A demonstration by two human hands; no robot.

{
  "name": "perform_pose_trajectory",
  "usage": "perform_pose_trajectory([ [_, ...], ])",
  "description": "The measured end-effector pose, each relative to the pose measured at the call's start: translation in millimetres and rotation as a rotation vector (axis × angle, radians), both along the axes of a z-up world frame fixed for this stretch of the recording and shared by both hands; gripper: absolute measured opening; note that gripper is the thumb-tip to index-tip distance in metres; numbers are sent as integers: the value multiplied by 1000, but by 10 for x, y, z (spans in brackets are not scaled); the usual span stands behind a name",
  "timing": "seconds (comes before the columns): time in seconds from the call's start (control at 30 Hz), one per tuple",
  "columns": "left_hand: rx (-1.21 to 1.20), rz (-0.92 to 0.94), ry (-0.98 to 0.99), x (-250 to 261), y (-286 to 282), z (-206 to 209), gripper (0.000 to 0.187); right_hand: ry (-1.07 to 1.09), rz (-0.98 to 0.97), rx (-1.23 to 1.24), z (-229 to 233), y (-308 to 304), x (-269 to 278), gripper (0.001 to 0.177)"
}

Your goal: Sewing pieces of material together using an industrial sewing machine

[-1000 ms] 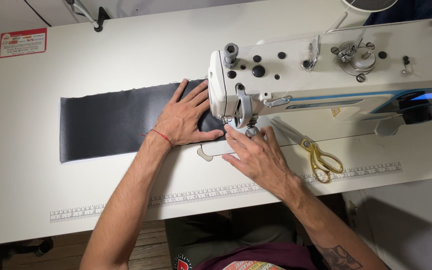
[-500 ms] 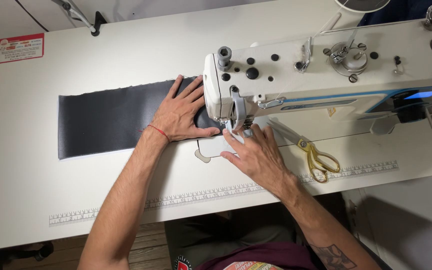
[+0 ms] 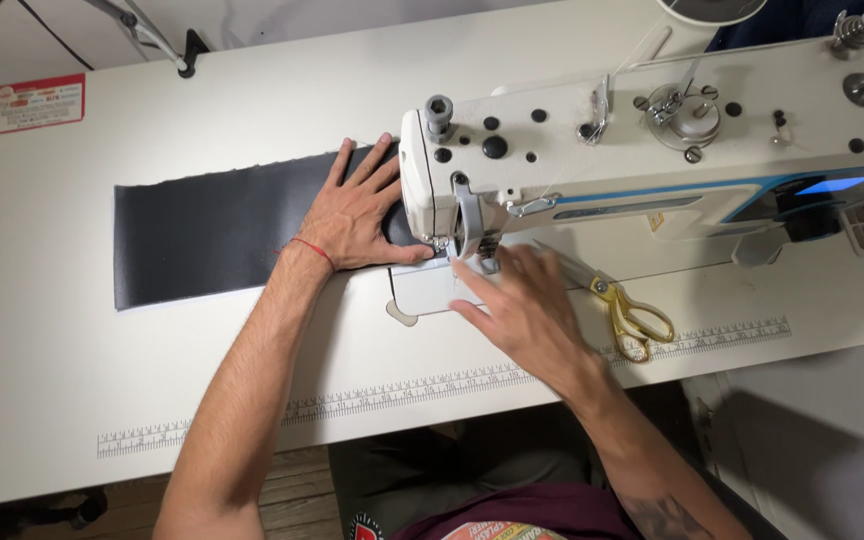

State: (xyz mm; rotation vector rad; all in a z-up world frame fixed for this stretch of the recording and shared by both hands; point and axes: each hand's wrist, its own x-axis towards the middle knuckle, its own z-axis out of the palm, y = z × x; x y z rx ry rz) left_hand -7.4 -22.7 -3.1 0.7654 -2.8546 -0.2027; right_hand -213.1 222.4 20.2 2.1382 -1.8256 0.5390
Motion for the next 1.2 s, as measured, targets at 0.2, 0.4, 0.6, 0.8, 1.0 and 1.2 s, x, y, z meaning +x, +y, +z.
perform_pose_trajectory([
  [0.2, -23, 9, 12, -29, -48, 12, 123, -118, -269, -271, 92, 741, -946, 27],
  [0.4, -19, -128, -11, 30, -154, 138, 129, -39, -406, -220, -8, 1320, -1493, 53],
  [0.6, -44, -126, 11, 46, -219, 40, 124, -85, -404, -267, -141, 1319, -1518, 67],
  [0.8, -32, -133, 24, 48, -172, 49, 125, -33, -453, -256, -292, 1372, -1530, 46],
  [1.0, -20, -124, -8, 47, -179, 75, 125, -92, -415, -296, -219, 1356, -1475, 68],
  [1.2, 231, 15, 184, 62, -196, 172, 74, -120, -181, -255, -246, 1521, -1349, 23],
])
